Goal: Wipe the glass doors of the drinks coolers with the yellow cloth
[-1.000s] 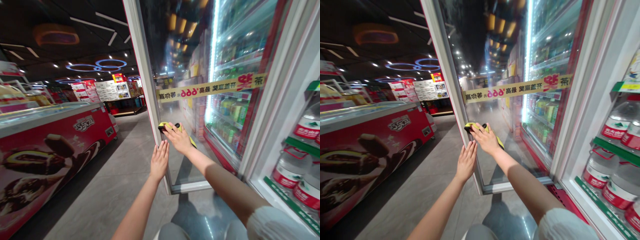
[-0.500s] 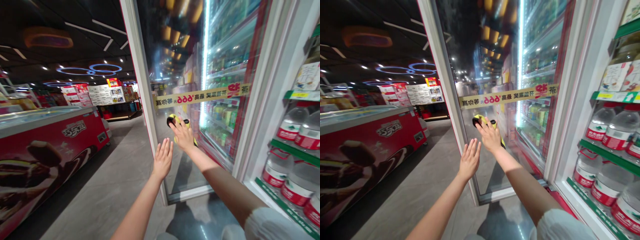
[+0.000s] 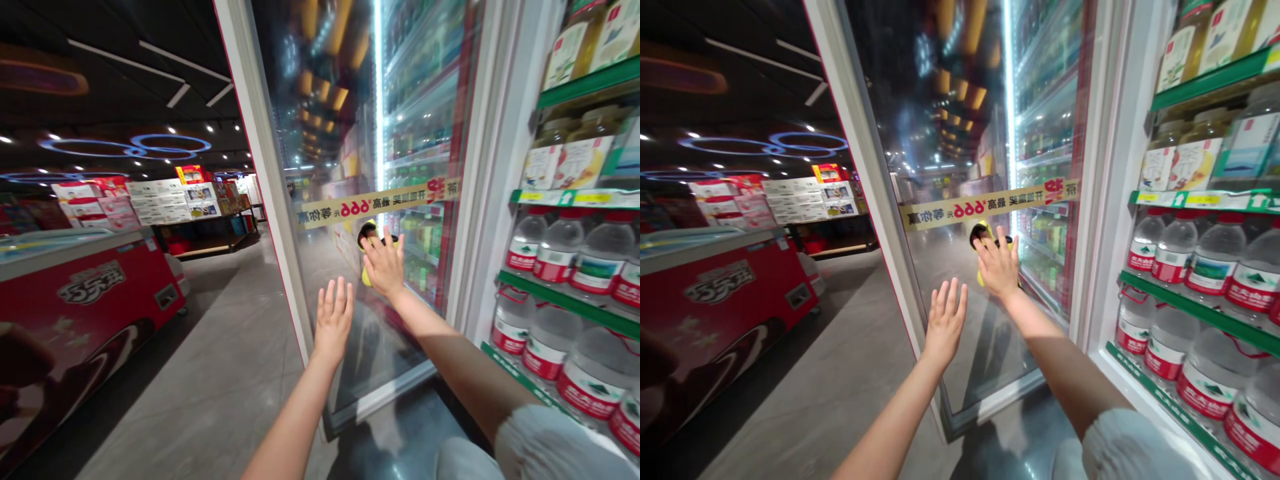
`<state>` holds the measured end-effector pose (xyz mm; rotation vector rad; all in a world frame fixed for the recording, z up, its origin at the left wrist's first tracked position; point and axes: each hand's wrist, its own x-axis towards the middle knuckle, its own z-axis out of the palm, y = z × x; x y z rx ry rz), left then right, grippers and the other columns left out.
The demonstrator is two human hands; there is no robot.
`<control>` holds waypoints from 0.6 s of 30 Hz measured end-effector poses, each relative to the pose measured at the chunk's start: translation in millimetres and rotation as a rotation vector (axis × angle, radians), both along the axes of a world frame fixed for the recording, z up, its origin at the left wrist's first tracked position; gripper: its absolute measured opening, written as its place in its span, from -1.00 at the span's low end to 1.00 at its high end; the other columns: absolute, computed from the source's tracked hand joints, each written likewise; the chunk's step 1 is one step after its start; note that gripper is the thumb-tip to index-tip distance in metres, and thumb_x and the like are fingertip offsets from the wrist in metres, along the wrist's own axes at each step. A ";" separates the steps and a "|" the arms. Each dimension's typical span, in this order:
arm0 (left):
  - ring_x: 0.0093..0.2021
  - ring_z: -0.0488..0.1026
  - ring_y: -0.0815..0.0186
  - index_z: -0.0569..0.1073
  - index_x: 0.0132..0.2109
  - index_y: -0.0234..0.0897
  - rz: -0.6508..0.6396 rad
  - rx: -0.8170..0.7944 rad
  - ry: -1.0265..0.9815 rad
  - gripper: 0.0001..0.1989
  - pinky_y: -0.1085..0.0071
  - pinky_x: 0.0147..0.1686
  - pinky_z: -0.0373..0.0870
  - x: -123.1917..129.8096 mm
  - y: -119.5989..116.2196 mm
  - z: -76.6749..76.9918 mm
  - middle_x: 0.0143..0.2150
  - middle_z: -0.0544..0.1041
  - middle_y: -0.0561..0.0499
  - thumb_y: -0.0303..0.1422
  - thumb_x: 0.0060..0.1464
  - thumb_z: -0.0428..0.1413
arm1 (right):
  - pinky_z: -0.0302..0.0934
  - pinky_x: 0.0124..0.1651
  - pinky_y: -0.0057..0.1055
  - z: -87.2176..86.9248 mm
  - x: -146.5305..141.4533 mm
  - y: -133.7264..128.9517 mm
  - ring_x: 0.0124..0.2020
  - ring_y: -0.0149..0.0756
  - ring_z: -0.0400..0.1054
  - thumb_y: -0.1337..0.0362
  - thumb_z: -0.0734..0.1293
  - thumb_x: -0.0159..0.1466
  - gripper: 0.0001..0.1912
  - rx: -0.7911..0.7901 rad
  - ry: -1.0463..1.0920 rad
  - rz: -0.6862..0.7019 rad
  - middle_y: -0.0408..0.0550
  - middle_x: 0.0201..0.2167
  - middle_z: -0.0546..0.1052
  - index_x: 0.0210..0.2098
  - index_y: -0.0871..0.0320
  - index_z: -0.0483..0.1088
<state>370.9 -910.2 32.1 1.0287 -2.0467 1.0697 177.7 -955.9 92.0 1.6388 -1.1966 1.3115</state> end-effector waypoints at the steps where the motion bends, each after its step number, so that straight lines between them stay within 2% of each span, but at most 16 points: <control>1: 0.52 -0.11 0.05 -0.23 0.52 -0.24 0.003 -0.002 -0.001 -0.09 -0.09 0.44 0.06 -0.2 1.3 0.4 0.53 -0.04 -0.20 -0.71 0.10 -0.09 | -0.22 0.41 0.28 1.6 -4.2 -0.2 0.44 0.06 0.00 0.25 0.18 0.41 -0.52 -0.035 -0.067 -0.038 0.06 0.27 0.41 0.29 -0.02 0.36; 5: 0.52 -0.11 0.08 -0.14 0.51 -0.27 -0.001 -0.025 -0.018 -0.16 -0.02 0.45 0.07 2.0 4.0 2.0 0.52 0.00 -0.19 -0.69 0.15 -0.09 | 0.16 0.21 -0.01 -6.4 0.8 -1.9 0.15 0.01 0.28 0.22 0.18 0.42 -0.58 -0.153 -0.284 -0.113 0.20 0.12 0.45 0.18 0.06 0.48; 7: 0.52 -0.12 0.11 -0.11 0.51 -0.23 -0.019 -0.030 -0.024 -0.18 -0.02 0.45 0.05 3.8 3.9 1.8 0.53 -0.03 -0.17 -0.67 0.17 -0.08 | 0.19 0.16 -0.10 -3.0 7.1 -5.0 0.06 -0.03 0.31 0.24 0.18 0.41 -0.59 -0.140 -0.228 -0.059 0.18 0.05 0.47 0.16 0.06 0.50; 9: 0.52 -0.14 0.11 -0.08 0.51 -0.21 -0.028 -0.034 -0.023 -0.20 -0.02 0.46 0.04 4.5 3.3 1.1 0.53 -0.05 -0.15 -0.65 0.18 -0.07 | 0.17 0.18 -0.13 7.8 6.3 -9.7 0.06 -0.06 0.31 0.23 0.18 0.42 -0.59 -0.127 -0.166 0.014 0.15 0.05 0.49 0.16 0.07 0.48; 11: 0.52 -0.16 0.10 -0.03 0.50 -0.24 -0.016 -0.048 -0.020 -0.21 -0.02 0.45 0.05 3.8 2.8 0.5 0.53 -0.05 -0.15 -0.65 0.18 -0.06 | 0.16 0.18 -0.12 15.2 -1.8 -14.3 0.08 -0.07 0.32 0.20 0.15 0.44 -0.61 -0.174 -0.243 0.037 0.14 0.02 0.50 0.13 0.10 0.47; 12: 0.52 -0.17 0.09 -0.01 0.49 -0.26 -0.007 -0.058 -0.019 -0.22 -0.01 0.45 0.05 3.1 2.6 0.5 0.52 -0.03 -0.16 -0.66 0.18 -0.06 | 0.17 0.18 -0.10 13.7 -6.5 -15.7 0.08 -0.08 0.33 0.18 0.13 0.45 -0.61 -0.208 -0.318 0.024 0.14 0.00 0.51 0.11 0.12 0.46; 13: 0.52 -0.18 0.08 0.02 0.49 -0.28 0.000 -0.066 -0.018 -0.23 -0.01 0.45 0.06 2.4 2.4 0.6 0.52 -0.01 -0.16 -0.67 0.17 -0.06 | 0.18 0.18 -0.07 7.4 -10.1 -16.1 0.09 -0.07 0.33 0.18 0.11 0.46 -0.61 -0.233 -0.389 0.001 0.15 0.00 0.51 0.11 0.13 0.45; 15: 0.52 -0.19 0.08 0.08 0.47 -0.31 0.006 -0.076 -0.018 -0.25 0.01 0.45 0.07 1.7 1.5 1.3 0.51 0.02 -0.16 -0.67 0.16 -0.05 | 0.19 0.20 0.00 -17.8 -10.6 -13.4 0.14 -0.03 0.31 0.18 0.09 0.46 -0.57 -0.223 -0.440 -0.046 0.19 0.05 0.49 0.17 0.14 0.41; 16: 0.52 -0.20 0.08 0.10 0.46 -0.31 0.005 -0.077 -0.016 -0.26 0.01 0.45 0.07 1.8 0.7 1.6 0.51 0.03 -0.16 -0.67 0.16 -0.05 | 0.18 0.23 0.05 -33.9 -7.2 -10.8 0.21 0.01 0.26 0.19 0.10 0.45 -0.54 -0.175 -0.383 -0.055 0.24 0.13 0.45 0.23 0.17 0.37; 18: 0.52 -0.20 0.08 0.15 0.45 -0.31 -0.001 -0.071 -0.009 -0.29 0.00 0.45 0.07 2.7 -1.9 1.8 0.51 0.03 -0.17 -0.66 0.17 -0.03 | 0.16 0.29 0.11 -63.0 2.7 -5.5 0.35 0.09 0.13 0.23 0.15 0.40 -0.51 -0.045 -0.137 -0.016 0.33 0.23 0.39 0.25 0.27 0.36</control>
